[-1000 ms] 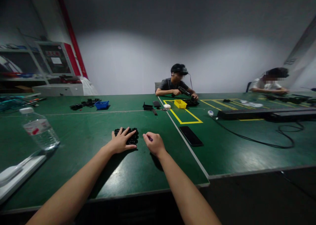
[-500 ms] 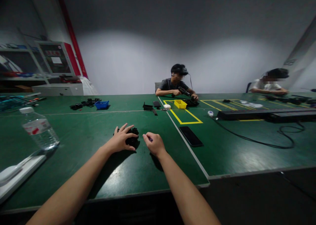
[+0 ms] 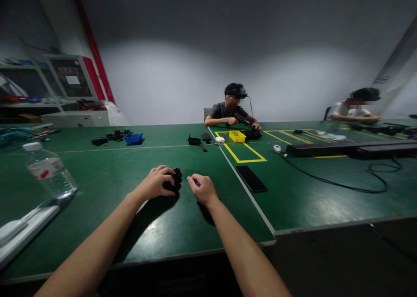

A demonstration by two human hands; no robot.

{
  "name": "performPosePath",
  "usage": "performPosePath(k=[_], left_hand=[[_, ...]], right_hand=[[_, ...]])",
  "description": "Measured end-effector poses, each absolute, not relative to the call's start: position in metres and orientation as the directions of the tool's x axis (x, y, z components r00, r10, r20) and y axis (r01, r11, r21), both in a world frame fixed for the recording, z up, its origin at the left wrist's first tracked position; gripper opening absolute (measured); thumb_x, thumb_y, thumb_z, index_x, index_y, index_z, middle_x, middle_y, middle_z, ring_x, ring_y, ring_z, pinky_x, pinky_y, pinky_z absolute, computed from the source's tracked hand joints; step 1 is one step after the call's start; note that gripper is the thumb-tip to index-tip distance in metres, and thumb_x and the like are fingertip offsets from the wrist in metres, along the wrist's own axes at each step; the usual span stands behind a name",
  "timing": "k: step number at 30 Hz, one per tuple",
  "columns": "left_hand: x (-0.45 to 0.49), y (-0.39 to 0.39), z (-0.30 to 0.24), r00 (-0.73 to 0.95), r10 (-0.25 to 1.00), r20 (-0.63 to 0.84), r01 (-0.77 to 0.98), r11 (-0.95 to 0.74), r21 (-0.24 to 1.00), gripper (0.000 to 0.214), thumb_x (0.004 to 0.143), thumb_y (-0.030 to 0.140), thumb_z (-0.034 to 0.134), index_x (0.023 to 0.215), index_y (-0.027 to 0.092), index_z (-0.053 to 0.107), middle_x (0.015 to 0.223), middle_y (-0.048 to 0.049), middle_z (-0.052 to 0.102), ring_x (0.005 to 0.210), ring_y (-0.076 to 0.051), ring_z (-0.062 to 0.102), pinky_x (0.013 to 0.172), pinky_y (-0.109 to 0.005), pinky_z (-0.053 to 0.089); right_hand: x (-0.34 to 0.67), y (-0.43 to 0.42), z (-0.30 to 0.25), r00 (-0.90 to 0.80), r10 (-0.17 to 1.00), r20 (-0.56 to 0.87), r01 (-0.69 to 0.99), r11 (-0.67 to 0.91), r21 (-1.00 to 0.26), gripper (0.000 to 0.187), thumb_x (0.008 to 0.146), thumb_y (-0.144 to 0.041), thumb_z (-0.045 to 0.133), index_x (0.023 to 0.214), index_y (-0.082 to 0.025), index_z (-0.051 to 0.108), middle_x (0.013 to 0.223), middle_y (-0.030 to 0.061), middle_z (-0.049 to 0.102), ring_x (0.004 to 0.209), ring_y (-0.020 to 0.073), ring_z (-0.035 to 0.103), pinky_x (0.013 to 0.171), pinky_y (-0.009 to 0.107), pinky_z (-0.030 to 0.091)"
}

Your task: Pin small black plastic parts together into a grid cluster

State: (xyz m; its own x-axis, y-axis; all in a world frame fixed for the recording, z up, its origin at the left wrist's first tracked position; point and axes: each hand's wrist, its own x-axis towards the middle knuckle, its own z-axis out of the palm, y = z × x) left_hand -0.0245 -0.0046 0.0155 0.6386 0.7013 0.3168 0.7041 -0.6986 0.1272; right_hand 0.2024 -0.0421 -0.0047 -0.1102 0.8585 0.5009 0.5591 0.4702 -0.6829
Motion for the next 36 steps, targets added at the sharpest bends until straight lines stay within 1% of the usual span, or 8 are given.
performPosePath(k=[9, 15, 18, 21, 25, 28, 32, 36], left_hand=[[-0.010, -0.008, 0.009, 0.708, 0.631, 0.317, 0.634, -0.766, 0.109, 0.021, 0.072, 0.048, 0.075, 0.077, 0.028, 0.072, 0.118, 0.0003, 0.062, 0.118, -0.026, 0.044, 0.098, -0.043, 0.032], [0.002, -0.012, 0.007, 0.722, 0.596, 0.352, 0.619, -0.783, 0.059, 0.020, 0.085, 0.046, 0.063, 0.092, 0.030, 0.074, 0.118, -0.0015, 0.063, 0.117, -0.026, 0.044, 0.097, -0.042, 0.032], [0.005, -0.012, 0.005, 0.717, 0.600, 0.356, 0.630, -0.776, 0.039, 0.021, 0.089, 0.044, 0.058, 0.094, 0.029, 0.073, 0.119, -0.0021, 0.063, 0.117, -0.026, 0.043, 0.097, -0.042, 0.032], [0.009, -0.012, 0.004, 0.714, 0.598, 0.364, 0.633, -0.774, 0.030, 0.023, 0.090, 0.044, 0.056, 0.095, 0.029, 0.073, 0.118, -0.0022, 0.064, 0.117, -0.026, 0.043, 0.096, -0.042, 0.031], [0.014, -0.014, 0.002, 0.742, 0.567, 0.357, 0.605, -0.796, 0.006, 0.022, 0.092, 0.041, 0.055, 0.100, 0.028, 0.071, 0.110, -0.0017, 0.067, 0.112, -0.023, 0.047, 0.094, -0.040, 0.031], [0.016, -0.012, 0.000, 0.738, 0.563, 0.373, 0.613, -0.790, -0.019, 0.020, 0.091, 0.039, 0.055, 0.097, 0.026, 0.070, 0.106, -0.0020, 0.069, 0.109, -0.023, 0.049, 0.093, -0.040, 0.030], [0.016, -0.007, -0.004, 0.709, 0.571, 0.414, 0.638, -0.770, -0.032, 0.017, 0.091, 0.036, 0.057, 0.096, 0.026, 0.069, 0.107, -0.0015, 0.070, 0.109, -0.023, 0.050, 0.094, -0.041, 0.028], [0.015, -0.004, -0.006, 0.663, 0.604, 0.441, 0.679, -0.734, -0.014, 0.018, 0.090, 0.034, 0.057, 0.104, 0.027, 0.066, 0.104, -0.0028, 0.071, 0.109, -0.024, 0.051, 0.095, -0.042, 0.028]], right_hand=[[0.202, -0.043, -0.003, -0.108, 0.855, 0.508, 0.569, 0.472, -0.673, 0.037, 0.089, -0.038, 0.047, 0.057, -0.020, 0.055, 0.055, -0.0002, 0.056, 0.053, 0.0123, 0.050, 0.056, 0.023, 0.035], [0.203, -0.042, -0.003, -0.052, 0.853, 0.519, 0.586, 0.447, -0.676, 0.038, 0.089, -0.040, 0.045, 0.058, -0.021, 0.055, 0.054, 0.0001, 0.055, 0.053, 0.0129, 0.050, 0.056, 0.024, 0.035], [0.203, -0.042, -0.002, -0.044, 0.854, 0.518, 0.590, 0.441, -0.676, 0.038, 0.089, -0.040, 0.045, 0.058, -0.021, 0.056, 0.054, 0.0001, 0.055, 0.052, 0.0130, 0.050, 0.055, 0.024, 0.035], [0.203, -0.042, -0.002, -0.045, 0.855, 0.516, 0.594, 0.438, -0.674, 0.037, 0.088, -0.040, 0.046, 0.058, -0.020, 0.056, 0.054, 0.0003, 0.055, 0.052, 0.0128, 0.050, 0.056, 0.024, 0.035], [0.203, -0.042, -0.003, -0.055, 0.854, 0.518, 0.590, 0.446, -0.673, 0.036, 0.088, -0.039, 0.046, 0.059, -0.020, 0.056, 0.054, 0.0007, 0.056, 0.053, 0.0127, 0.051, 0.056, 0.023, 0.036], [0.203, -0.041, -0.004, -0.053, 0.854, 0.518, 0.591, 0.445, -0.673, 0.037, 0.088, -0.039, 0.046, 0.058, -0.020, 0.056, 0.054, 0.0005, 0.056, 0.052, 0.0123, 0.050, 0.055, 0.023, 0.035], [0.203, -0.040, -0.005, -0.026, 0.861, 0.508, 0.594, 0.422, -0.685, 0.038, 0.088, -0.041, 0.045, 0.058, -0.020, 0.055, 0.053, 0.0000, 0.053, 0.052, 0.0124, 0.049, 0.055, 0.023, 0.035], [0.202, -0.041, -0.005, -0.033, 0.858, 0.513, 0.596, 0.429, -0.679, 0.037, 0.088, -0.040, 0.045, 0.058, -0.020, 0.055, 0.054, 0.0001, 0.054, 0.053, 0.0125, 0.049, 0.056, 0.023, 0.035]])
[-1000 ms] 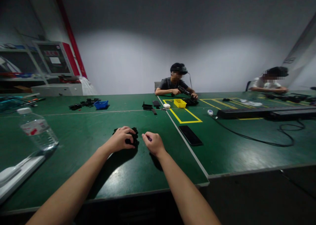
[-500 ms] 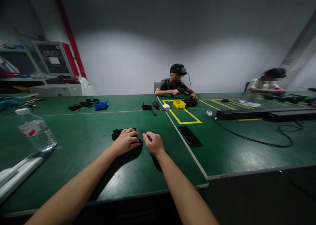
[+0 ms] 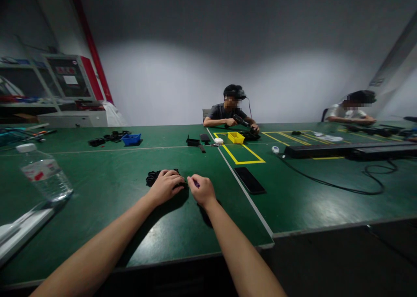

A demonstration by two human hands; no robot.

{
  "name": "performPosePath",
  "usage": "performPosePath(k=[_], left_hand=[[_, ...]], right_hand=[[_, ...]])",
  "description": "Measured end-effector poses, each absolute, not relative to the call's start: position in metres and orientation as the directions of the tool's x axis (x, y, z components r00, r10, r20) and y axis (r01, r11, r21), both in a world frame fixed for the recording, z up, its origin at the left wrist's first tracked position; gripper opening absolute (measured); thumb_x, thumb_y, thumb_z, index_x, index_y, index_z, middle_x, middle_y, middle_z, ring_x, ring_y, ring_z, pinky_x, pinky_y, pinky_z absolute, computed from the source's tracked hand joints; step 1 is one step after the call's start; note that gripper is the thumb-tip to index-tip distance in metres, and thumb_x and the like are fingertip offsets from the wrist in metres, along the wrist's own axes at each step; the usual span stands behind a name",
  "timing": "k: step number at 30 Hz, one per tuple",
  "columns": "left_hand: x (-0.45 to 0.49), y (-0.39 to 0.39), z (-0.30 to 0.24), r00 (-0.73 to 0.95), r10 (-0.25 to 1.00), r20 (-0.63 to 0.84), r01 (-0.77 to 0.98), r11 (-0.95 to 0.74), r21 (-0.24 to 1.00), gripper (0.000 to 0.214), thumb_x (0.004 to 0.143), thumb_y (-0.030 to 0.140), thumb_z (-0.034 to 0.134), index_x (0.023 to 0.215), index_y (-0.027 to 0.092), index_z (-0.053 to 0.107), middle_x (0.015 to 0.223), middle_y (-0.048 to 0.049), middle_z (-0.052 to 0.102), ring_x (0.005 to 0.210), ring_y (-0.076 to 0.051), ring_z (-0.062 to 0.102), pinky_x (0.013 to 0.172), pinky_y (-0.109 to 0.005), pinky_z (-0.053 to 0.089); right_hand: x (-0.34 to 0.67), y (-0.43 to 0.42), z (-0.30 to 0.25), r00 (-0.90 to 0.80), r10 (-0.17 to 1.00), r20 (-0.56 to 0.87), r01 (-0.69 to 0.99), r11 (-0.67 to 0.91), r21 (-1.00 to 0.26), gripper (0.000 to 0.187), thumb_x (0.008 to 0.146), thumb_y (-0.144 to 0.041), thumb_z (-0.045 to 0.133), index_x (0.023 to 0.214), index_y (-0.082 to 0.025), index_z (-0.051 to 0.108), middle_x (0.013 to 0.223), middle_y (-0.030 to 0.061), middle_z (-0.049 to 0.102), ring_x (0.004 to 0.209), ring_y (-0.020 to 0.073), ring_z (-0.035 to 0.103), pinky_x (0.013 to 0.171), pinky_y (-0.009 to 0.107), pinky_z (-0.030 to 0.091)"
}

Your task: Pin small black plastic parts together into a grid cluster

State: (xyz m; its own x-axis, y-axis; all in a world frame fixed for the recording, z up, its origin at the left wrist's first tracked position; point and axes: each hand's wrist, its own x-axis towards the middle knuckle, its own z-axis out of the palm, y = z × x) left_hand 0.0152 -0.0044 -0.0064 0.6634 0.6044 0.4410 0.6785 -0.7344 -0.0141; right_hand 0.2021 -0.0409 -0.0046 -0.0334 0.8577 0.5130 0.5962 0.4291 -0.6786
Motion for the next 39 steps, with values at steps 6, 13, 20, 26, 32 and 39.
performPosePath(k=[6, 13, 20, 26, 32, 39], left_hand=[[0.016, -0.005, -0.006, 0.650, 0.618, 0.442, 0.696, -0.718, -0.018, 0.033, 0.090, 0.032, 0.057, 0.123, 0.031, 0.059, 0.109, -0.0032, 0.070, 0.109, -0.025, 0.051, 0.094, -0.042, 0.029], [0.012, -0.005, -0.010, 0.605, 0.664, 0.439, 0.735, -0.678, 0.013, 0.040, 0.090, 0.034, 0.058, 0.130, 0.029, 0.055, 0.109, -0.0044, 0.069, 0.107, -0.024, 0.052, 0.092, -0.040, 0.032], [0.008, -0.006, -0.009, 0.629, 0.648, 0.429, 0.715, -0.699, 0.008, 0.025, 0.089, 0.032, 0.059, 0.112, 0.027, 0.066, 0.107, -0.0039, 0.069, 0.101, -0.022, 0.054, 0.083, -0.035, 0.037], [0.009, -0.008, -0.008, 0.641, 0.643, 0.419, 0.702, -0.712, 0.018, 0.017, 0.089, 0.029, 0.059, 0.100, 0.026, 0.071, 0.102, -0.0039, 0.069, 0.096, -0.021, 0.058, 0.079, -0.033, 0.041], [0.006, -0.007, -0.009, 0.662, 0.622, 0.418, 0.672, -0.740, 0.038, 0.016, 0.087, 0.026, 0.059, 0.097, 0.024, 0.072, 0.099, -0.0045, 0.069, 0.093, -0.019, 0.062, 0.082, -0.030, 0.046], [0.001, -0.007, -0.006, 0.652, 0.637, 0.412, 0.681, -0.730, 0.051, 0.016, 0.086, 0.027, 0.059, 0.096, 0.025, 0.072, 0.099, -0.0028, 0.070, 0.094, -0.018, 0.062, 0.085, -0.029, 0.048]], right_hand=[[0.201, -0.042, -0.004, -0.049, 0.864, 0.501, 0.597, 0.427, -0.679, 0.037, 0.088, -0.040, 0.046, 0.058, -0.020, 0.056, 0.054, 0.0005, 0.055, 0.053, 0.0128, 0.051, 0.055, 0.023, 0.034], [0.203, -0.041, -0.003, -0.001, 0.862, 0.507, 0.613, 0.401, -0.681, 0.037, 0.088, -0.041, 0.045, 0.059, -0.020, 0.056, 0.054, 0.0005, 0.056, 0.053, 0.0133, 0.052, 0.057, 0.024, 0.035], [0.204, -0.040, -0.004, 0.049, 0.858, 0.511, 0.637, 0.367, -0.677, 0.039, 0.088, -0.042, 0.044, 0.056, -0.021, 0.054, 0.054, 0.0008, 0.057, 0.052, 0.0135, 0.052, 0.055, 0.024, 0.035], [0.205, -0.038, -0.006, 0.099, 0.848, 0.520, 0.654, 0.338, -0.676, 0.040, 0.089, -0.042, 0.044, 0.056, -0.022, 0.054, 0.053, 0.0015, 0.059, 0.052, 0.0140, 0.053, 0.054, 0.024, 0.035], [0.204, -0.039, -0.005, 0.096, 0.856, 0.509, 0.642, 0.338, -0.689, 0.040, 0.088, -0.043, 0.044, 0.057, -0.022, 0.054, 0.054, 0.0011, 0.058, 0.053, 0.0144, 0.054, 0.056, 0.024, 0.036], [0.205, -0.039, -0.005, 0.090, 0.866, 0.492, 0.635, 0.331, -0.698, 0.039, 0.088, -0.043, 0.044, 0.058, -0.021, 0.055, 0.054, 0.0007, 0.058, 0.053, 0.0139, 0.053, 0.055, 0.024, 0.035]])
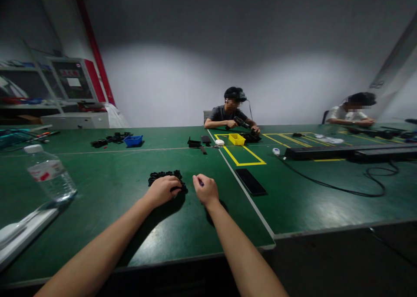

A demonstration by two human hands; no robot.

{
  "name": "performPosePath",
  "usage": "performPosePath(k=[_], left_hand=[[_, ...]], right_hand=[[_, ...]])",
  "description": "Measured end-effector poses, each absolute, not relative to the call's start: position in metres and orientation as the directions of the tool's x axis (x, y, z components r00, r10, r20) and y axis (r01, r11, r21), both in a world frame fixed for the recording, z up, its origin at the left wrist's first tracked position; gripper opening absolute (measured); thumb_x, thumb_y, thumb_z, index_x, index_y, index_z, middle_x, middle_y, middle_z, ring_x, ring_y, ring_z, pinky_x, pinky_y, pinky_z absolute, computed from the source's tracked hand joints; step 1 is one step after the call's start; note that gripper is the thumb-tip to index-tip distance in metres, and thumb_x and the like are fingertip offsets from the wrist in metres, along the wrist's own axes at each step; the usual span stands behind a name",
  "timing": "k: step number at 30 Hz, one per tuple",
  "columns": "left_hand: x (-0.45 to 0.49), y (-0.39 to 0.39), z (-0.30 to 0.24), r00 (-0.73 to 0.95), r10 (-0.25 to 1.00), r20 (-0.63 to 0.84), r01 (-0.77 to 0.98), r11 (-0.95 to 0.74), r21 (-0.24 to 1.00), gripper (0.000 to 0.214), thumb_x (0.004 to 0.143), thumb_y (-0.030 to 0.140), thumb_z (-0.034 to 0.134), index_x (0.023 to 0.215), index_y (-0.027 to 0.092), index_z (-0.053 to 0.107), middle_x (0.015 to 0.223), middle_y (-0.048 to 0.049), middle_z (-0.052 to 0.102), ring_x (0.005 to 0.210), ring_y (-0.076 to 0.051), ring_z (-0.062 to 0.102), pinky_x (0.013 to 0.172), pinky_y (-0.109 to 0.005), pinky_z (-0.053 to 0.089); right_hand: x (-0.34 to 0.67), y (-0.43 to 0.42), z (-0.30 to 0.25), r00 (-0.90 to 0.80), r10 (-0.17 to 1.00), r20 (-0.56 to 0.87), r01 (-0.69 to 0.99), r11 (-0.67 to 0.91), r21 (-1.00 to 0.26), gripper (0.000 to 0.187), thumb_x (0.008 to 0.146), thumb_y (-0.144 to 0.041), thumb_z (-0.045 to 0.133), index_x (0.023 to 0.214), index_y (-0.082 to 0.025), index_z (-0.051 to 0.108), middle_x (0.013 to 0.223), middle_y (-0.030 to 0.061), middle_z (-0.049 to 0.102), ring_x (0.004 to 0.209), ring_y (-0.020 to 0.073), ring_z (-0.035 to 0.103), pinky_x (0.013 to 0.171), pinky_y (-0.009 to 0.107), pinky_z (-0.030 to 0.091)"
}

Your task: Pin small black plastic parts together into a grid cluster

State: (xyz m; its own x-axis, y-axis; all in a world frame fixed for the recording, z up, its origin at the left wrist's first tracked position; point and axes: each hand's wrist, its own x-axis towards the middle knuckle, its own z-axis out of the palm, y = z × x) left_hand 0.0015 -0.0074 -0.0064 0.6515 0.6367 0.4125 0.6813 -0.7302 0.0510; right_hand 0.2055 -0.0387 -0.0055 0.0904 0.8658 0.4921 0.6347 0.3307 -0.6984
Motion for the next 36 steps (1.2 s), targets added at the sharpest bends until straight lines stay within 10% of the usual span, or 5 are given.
performPosePath(k=[36], left_hand=[[-0.023, -0.002, 0.011, 0.441, 0.790, 0.426, 0.831, -0.539, 0.139, 0.026, 0.093, 0.041, 0.048, 0.095, 0.027, 0.070, 0.098, -0.0021, 0.068, 0.094, -0.018, 0.060, 0.080, -0.027, 0.047]], right_hand=[[0.207, -0.038, -0.006, 0.063, 0.875, 0.479, 0.623, 0.340, -0.704, 0.039, 0.088, -0.042, 0.044, 0.057, -0.021, 0.055, 0.054, 0.0009, 0.058, 0.053, 0.0141, 0.053, 0.056, 0.024, 0.036]])
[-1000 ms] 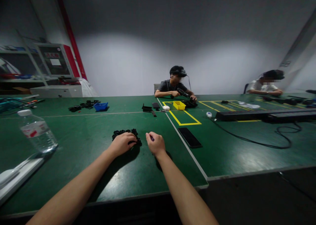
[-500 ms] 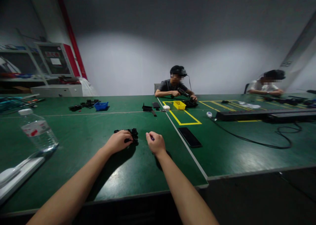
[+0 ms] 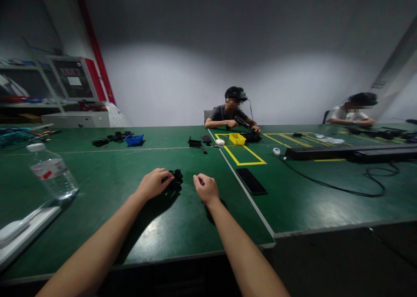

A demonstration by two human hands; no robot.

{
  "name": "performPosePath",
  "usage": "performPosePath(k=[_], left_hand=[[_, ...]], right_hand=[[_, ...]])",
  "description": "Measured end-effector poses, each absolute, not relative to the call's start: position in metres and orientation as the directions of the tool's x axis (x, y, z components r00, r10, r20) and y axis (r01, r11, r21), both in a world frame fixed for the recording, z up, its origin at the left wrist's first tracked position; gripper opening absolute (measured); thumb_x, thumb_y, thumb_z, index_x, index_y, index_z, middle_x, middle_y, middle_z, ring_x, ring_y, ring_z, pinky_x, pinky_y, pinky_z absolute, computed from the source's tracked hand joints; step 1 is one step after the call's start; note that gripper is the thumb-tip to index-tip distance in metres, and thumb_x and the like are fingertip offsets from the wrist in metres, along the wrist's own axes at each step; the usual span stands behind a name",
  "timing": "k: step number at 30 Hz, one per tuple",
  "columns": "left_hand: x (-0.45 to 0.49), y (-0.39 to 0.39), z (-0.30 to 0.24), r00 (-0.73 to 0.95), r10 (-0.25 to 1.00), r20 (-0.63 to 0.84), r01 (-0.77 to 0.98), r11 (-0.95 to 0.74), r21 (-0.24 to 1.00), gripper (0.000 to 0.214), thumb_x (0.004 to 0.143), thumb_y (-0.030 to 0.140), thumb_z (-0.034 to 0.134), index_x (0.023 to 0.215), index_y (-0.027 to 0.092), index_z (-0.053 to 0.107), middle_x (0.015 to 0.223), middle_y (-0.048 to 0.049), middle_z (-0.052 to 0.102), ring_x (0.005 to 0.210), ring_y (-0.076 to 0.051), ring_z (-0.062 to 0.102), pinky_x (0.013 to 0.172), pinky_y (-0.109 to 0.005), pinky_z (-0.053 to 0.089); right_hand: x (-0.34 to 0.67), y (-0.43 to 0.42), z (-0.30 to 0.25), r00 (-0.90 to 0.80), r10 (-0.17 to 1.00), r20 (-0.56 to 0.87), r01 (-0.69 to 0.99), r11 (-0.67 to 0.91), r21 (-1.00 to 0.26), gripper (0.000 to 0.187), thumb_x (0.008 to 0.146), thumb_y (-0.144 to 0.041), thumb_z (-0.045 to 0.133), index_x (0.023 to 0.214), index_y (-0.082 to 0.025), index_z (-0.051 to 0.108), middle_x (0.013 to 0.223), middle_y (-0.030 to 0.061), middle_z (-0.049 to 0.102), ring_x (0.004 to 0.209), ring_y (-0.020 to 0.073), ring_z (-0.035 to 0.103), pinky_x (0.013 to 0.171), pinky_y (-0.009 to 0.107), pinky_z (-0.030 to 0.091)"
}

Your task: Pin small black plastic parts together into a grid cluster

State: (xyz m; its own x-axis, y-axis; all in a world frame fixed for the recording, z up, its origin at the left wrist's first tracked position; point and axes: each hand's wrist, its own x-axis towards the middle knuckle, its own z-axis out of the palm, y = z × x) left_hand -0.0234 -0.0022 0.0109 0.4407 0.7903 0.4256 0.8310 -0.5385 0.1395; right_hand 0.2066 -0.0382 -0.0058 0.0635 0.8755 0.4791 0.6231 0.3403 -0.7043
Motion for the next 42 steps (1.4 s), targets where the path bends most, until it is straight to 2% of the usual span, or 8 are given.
performPosePath(k=[2, 5, 9, 13, 20, 25, 37, 42], left_hand=[[-0.029, 0.001, 0.012, 0.348, 0.809, 0.474, 0.874, -0.463, 0.149, 0.028, 0.096, 0.036, 0.042, 0.097, 0.026, 0.068, 0.098, -0.0029, 0.068, 0.095, -0.019, 0.059, 0.081, -0.028, 0.047], [-0.039, 0.005, 0.014, 0.182, 0.844, 0.505, 0.935, -0.308, 0.177, 0.025, 0.095, 0.029, 0.041, 0.099, 0.023, 0.065, 0.099, -0.0046, 0.068, 0.095, -0.021, 0.059, 0.080, -0.031, 0.047], [-0.051, 0.008, 0.012, 0.026, 0.895, 0.446, 0.974, -0.123, 0.191, 0.023, 0.089, 0.021, 0.043, 0.100, 0.023, 0.064, 0.102, -0.0057, 0.067, 0.096, -0.022, 0.058, 0.080, -0.032, 0.047], [-0.056, 0.010, 0.009, -0.036, 0.919, 0.392, 0.986, -0.031, 0.165, 0.024, 0.088, 0.024, 0.043, 0.098, 0.024, 0.065, 0.104, -0.0059, 0.067, 0.097, -0.022, 0.059, 0.081, -0.032, 0.048], [-0.057, 0.014, 0.003, -0.044, 0.928, 0.370, 0.990, -0.009, 0.138, 0.029, 0.090, 0.031, 0.040, 0.098, 0.023, 0.068, 0.107, -0.0075, 0.067, 0.099, -0.025, 0.059, 0.080, -0.033, 0.048], [-0.057, 0.014, 0.000, -0.034, 0.932, 0.361, 0.992, -0.013, 0.127, 0.036, 0.094, 0.036, 0.035, 0.100, 0.022, 0.068, 0.107, -0.0094, 0.067, 0.098, -0.026, 0.059, 0.080, -0.035, 0.049], [-0.056, 0.016, 0.000, -0.037, 0.954, 0.297, 0.992, -0.001, 0.125, 0.045, 0.095, 0.043, 0.031, 0.101, 0.023, 0.071, 0.112, -0.0088, 0.068, 0.102, -0.026, 0.060, 0.085, -0.036, 0.048], [-0.055, 0.016, 0.001, -0.045, 0.962, 0.268, 0.994, 0.016, 0.112, 0.049, 0.095, 0.044, 0.029, 0.102, 0.023, 0.072, 0.114, -0.0082, 0.069, 0.103, -0.027, 0.060, 0.085, -0.036, 0.048]], right_hand=[[0.207, -0.038, -0.006, 0.061, 0.879, 0.474, 0.623, 0.337, -0.706, 0.039, 0.088, -0.043, 0.044, 0.057, -0.021, 0.055, 0.054, 0.0008, 0.058, 0.053, 0.0141, 0.053, 0.056, 0.024, 0.036], [0.206, -0.038, -0.007, 0.058, 0.880, 0.471, 0.622, 0.337, -0.707, 0.039, 0.088, -0.043, 0.044, 0.057, -0.021, 0.055, 0.054, 0.0008, 0.058, 0.053, 0.0141, 0.053, 0.056, 0.024, 0.036], [0.206, -0.037, -0.008, 0.071, 0.874, 0.480, 0.626, 0.336, -0.704, 0.040, 0.087, -0.043, 0.044, 0.055, -0.021, 0.055, 0.054, 0.0009, 0.058, 0.053, 0.0141, 0.053, 0.056, 0.024, 0.036], [0.207, -0.034, -0.012, 0.091, 0.874, 0.478, 0.621, 0.325, -0.713, 0.039, 0.087, -0.044, 0.044, 0.057, -0.022, 0.056, 0.056, 0.0011, 0.060, 0.055, 0.0147, 0.054, 0.057, 0.024, 0.037], [0.208, -0.025, -0.025, 0.118, 0.901, 0.417, 0.624, 0.259, -0.737, 0.024, 0.083, -0.040, 0.050, 0.069, -0.023, 0.059, 0.067, 0.0013, 0.064, 0.065, 0.0170, 0.059, 0.060, 0.025, 0.038], [0.211, -0.013, -0.033, 0.163, 0.919, 0.359, 0.588, 0.202, -0.783, 0.022, 0.085, -0.039, 0.048, 0.076, -0.022, 0.059, 0.075, 0.0029, 0.067, 0.070, 0.0185, 0.061, 0.063, 0.026, 0.040], [0.215, 0.015, -0.035, 0.117, 0.909, 0.400, 0.602, 0.255, -0.757, 0.031, 0.089, -0.047, 0.044, 0.077, -0.022, 0.057, 0.068, 0.0018, 0.065, 0.064, 0.0178, 0.062, 0.056, 0.025, 0.039], [0.215, 0.026, -0.032, 0.174, 0.893, 0.415, 0.574, 0.251, -0.779, 0.038, 0.091, -0.053, 0.039, 0.074, -0.023, 0.056, 0.061, 0.0002, 0.063, 0.060, 0.0173, 0.063, 0.054, 0.024, 0.039]])
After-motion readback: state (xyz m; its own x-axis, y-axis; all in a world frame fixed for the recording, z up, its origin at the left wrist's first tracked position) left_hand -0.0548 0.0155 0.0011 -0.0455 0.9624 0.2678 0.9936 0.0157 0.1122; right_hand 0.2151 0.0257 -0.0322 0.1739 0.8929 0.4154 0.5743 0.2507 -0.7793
